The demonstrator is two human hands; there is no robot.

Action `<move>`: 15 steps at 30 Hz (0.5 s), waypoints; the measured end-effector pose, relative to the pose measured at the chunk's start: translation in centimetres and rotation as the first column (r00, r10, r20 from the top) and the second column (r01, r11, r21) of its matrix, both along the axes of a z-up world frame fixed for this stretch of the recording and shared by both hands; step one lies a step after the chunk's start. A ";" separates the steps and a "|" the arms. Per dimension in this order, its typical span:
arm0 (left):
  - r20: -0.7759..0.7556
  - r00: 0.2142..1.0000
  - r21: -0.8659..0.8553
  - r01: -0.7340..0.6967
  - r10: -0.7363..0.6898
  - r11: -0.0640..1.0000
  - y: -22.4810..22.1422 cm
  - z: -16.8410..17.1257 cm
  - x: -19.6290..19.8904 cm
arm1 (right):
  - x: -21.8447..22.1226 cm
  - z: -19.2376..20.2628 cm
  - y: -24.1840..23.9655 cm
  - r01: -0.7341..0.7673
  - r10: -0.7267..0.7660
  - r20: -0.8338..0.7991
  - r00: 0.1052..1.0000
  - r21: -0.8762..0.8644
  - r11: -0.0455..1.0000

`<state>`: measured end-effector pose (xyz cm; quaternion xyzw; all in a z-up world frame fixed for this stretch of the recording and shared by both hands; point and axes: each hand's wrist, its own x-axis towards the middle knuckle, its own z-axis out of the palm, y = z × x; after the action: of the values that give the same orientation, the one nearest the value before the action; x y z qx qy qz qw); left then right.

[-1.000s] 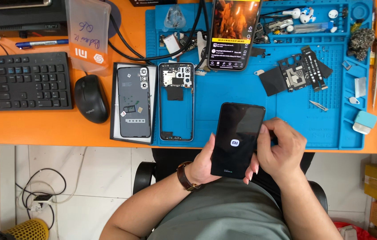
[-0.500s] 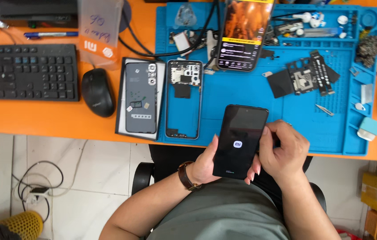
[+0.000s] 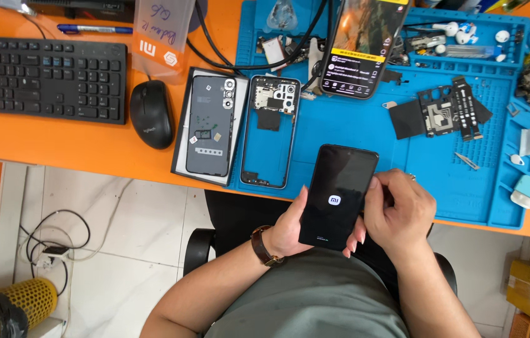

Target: The person holds a disassembled smartphone, connects internal components, and powers on the device to verify the screen. They then use a plastic prying tool to separate the screen assembly from the phone's frame.

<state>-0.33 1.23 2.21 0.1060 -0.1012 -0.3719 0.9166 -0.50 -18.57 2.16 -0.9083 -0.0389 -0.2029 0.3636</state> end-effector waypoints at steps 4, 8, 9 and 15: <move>-0.002 0.999 -0.043 0.045 -0.045 0.998 -0.3 -2.2 -0.4 | -0.1 0.1 0.1 -0.005 0.006 0.023 1.000 -0.008 1.000; -0.007 0.999 -0.044 0.046 -0.046 0.998 -0.3 -2.4 -0.5 | -0.2 0.0 0.2 -0.005 0.005 0.026 1.000 0.010 1.000; -0.001 0.999 -0.044 0.047 -0.047 0.998 -0.3 -2.7 -0.4 | 0.0 -0.1 0.2 -0.005 0.004 0.031 1.000 0.010 1.000; -0.229 0.964 0.001 0.142 -0.138 0.990 0.3 -3.1 -1.0 | -0.1 0.6 0.7 0.048 -0.047 0.033 0.998 -0.031 0.998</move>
<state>-1.28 1.55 -0.93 0.0630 0.0007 -0.4463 0.8927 -0.60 -17.89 2.73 -0.9114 -0.0262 -0.2254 0.3433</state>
